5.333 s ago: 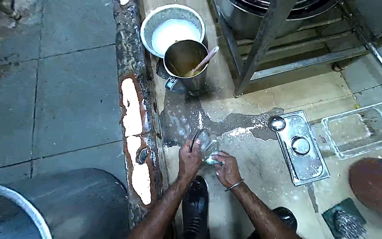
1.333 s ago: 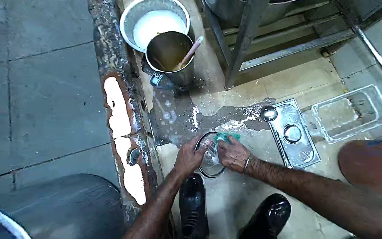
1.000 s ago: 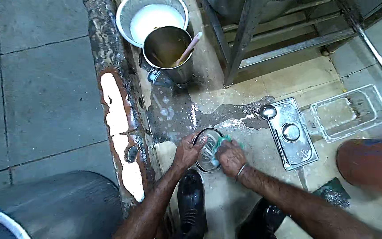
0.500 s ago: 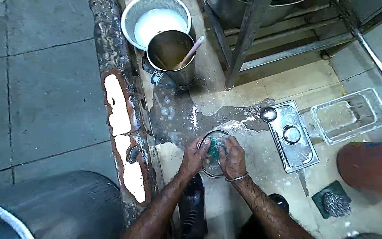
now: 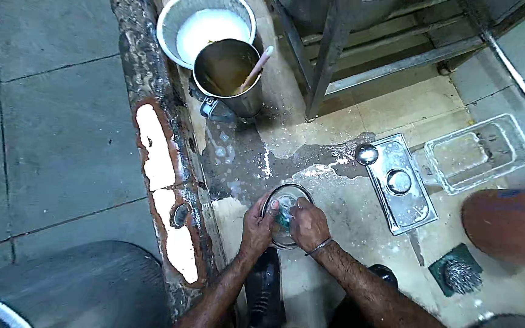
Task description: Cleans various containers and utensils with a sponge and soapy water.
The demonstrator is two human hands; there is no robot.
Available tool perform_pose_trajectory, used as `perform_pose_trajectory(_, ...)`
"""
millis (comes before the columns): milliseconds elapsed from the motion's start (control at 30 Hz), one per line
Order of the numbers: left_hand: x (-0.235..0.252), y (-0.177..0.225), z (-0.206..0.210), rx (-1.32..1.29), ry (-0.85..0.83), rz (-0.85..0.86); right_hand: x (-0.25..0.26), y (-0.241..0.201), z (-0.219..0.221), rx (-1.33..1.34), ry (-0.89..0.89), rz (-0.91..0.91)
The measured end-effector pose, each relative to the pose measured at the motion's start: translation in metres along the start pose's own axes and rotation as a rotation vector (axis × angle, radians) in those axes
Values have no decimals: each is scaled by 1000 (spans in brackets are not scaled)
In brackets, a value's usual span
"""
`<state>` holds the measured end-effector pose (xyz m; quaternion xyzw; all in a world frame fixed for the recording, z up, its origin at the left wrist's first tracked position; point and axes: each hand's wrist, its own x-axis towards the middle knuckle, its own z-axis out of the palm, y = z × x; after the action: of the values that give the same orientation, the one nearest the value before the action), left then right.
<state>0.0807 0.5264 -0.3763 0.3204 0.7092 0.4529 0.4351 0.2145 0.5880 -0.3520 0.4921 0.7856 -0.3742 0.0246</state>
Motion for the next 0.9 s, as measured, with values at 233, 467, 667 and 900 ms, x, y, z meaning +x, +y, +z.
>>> perform_pose_trajectory(233, 10, 3, 0, -108, -63, -33, 21, -15, 31, 283, 595, -140)
perform_pose_trajectory(467, 6, -6, -12, 238, -71, 101, 12, -5, -21, -96, -243, -102)
perform_pose_trajectory(667, 17, 1, -12, 626, 35, 475, 6, 22, -44, -171, -336, 53)
perform_pose_trajectory(900, 10, 4, -18, 728, 102, 356, -6, 43, -69, 9, 474, -206)
